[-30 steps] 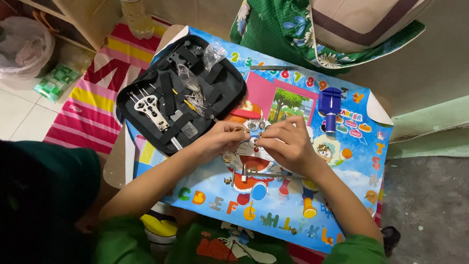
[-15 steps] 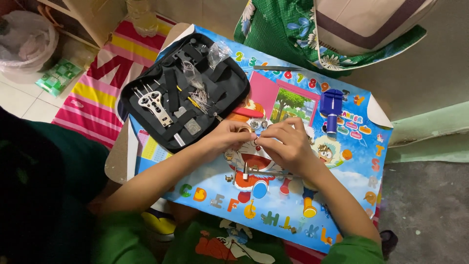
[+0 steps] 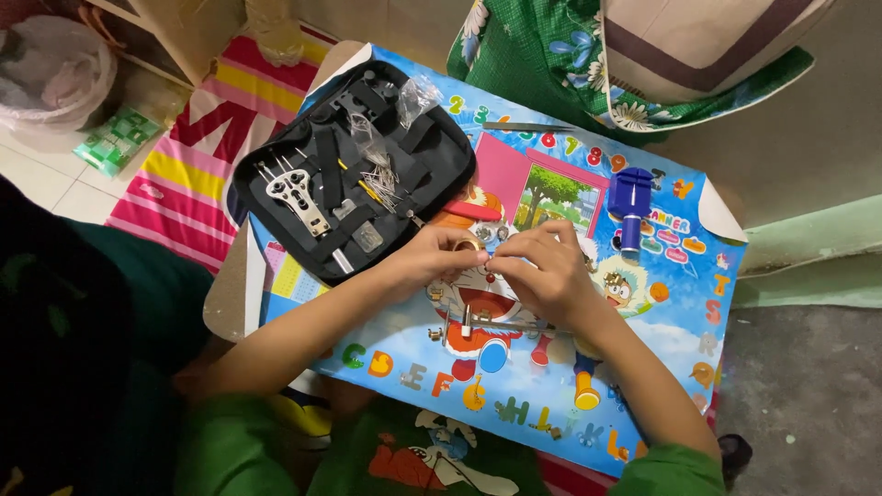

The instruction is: Repairing a watch using a specialized tool kit on a small table.

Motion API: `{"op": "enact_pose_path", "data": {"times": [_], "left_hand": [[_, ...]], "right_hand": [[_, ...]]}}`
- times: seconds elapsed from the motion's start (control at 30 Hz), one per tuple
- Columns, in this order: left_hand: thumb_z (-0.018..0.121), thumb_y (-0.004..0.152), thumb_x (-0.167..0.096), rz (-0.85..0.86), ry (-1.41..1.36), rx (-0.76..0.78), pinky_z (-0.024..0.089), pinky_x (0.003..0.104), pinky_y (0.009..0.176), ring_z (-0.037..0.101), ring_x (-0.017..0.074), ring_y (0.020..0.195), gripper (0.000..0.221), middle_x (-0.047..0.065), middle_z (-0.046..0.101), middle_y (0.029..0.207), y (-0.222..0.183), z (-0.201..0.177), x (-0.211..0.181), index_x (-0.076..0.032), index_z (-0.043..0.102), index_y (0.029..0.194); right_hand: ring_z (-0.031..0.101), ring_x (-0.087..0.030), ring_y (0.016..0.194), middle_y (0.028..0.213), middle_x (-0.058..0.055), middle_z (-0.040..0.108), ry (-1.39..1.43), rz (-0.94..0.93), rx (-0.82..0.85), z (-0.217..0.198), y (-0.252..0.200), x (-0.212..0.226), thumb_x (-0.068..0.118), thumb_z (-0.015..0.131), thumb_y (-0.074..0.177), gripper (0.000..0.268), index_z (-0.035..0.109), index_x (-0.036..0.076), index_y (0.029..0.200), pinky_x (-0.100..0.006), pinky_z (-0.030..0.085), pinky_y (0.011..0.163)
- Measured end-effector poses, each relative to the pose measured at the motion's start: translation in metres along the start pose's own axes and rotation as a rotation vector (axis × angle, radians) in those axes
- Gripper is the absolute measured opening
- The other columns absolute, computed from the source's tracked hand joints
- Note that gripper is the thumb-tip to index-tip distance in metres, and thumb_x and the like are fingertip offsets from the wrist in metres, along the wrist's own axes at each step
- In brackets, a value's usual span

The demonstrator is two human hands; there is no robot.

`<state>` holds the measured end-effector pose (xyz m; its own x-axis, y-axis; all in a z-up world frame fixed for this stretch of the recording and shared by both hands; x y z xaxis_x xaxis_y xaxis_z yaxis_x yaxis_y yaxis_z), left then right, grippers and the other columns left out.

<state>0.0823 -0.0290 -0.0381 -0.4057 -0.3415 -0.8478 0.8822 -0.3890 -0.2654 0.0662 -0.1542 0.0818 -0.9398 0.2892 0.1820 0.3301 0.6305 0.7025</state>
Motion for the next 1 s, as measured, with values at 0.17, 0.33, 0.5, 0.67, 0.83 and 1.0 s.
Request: {"op": "enact_pose_path", "data": {"times": [0.17,0.33,0.5,0.67,0.83,1.0], "left_hand": [[0.077,0.089,-0.011,0.008,0.022,0.028,0.037,0.019,0.051,0.044,0.0041,0.059,0.013,0.000,0.048,0.069,-0.002,0.004,-0.006,0.001,0.071,0.088],[0.077,0.089,-0.010,-0.022,0.061,0.039,0.037,0.019,0.051,0.043,0.0041,0.059,0.012,-0.001,0.047,0.069,0.000,0.004,-0.002,0.000,0.071,0.087],[0.076,0.089,-0.009,-0.047,0.055,0.037,0.037,0.019,0.050,0.042,0.0048,0.058,0.011,0.001,0.048,0.070,0.003,0.000,0.004,0.000,0.071,0.088],[0.077,0.087,-0.007,-0.066,0.057,-0.004,0.038,0.019,0.049,0.043,0.0054,0.056,0.009,0.002,0.049,0.067,0.004,-0.005,0.009,0.001,0.073,0.089],[0.076,0.087,-0.005,-0.077,0.035,0.000,0.038,0.019,0.051,0.041,0.0055,0.058,0.007,0.001,0.044,0.069,0.001,-0.003,0.003,0.001,0.072,0.087],[0.070,0.088,-0.003,-0.064,0.071,-0.009,0.038,0.020,0.052,0.040,0.0054,0.058,0.005,-0.001,0.040,0.070,0.009,-0.005,0.012,0.002,0.071,0.090]], "right_hand": [[0.071,-0.019,0.092,0.096,0.005,0.072,0.016,0.024,-0.006,-0.002,0.000,-0.003,0.007,0.069,0.098,0.013,0.076,0.018,0.097,-0.038,0.043,0.088],[0.073,-0.019,0.097,0.099,0.003,0.074,0.043,0.030,-0.009,-0.003,0.001,-0.003,0.006,0.068,0.099,0.013,0.075,0.017,0.097,-0.039,0.044,0.093],[0.072,-0.019,0.098,0.099,0.004,0.074,0.021,0.026,0.015,0.000,-0.003,-0.004,0.006,0.071,0.096,0.012,0.076,0.018,0.096,-0.042,0.044,0.097],[0.071,-0.019,0.095,0.098,0.004,0.073,-0.035,0.012,0.037,-0.002,0.001,-0.001,0.006,0.073,0.094,0.013,0.076,0.019,0.096,-0.044,0.045,0.097],[0.070,-0.018,0.092,0.096,0.004,0.072,-0.109,-0.010,0.037,-0.002,0.004,0.003,0.008,0.073,0.095,0.011,0.076,0.019,0.094,-0.045,0.046,0.096],[0.069,-0.017,0.092,0.094,0.004,0.071,-0.150,-0.019,0.028,0.001,-0.001,0.000,0.011,0.074,0.095,0.008,0.075,0.018,0.094,-0.044,0.045,0.096]]}}
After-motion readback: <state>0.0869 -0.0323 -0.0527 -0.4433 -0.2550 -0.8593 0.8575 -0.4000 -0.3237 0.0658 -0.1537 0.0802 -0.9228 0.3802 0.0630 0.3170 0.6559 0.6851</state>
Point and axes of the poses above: each hand's wrist, its own y-axis towards the middle knuckle, its own z-axis out of the palm, x = y × z, the point moved 9 cm from there along y, towards the middle knuckle
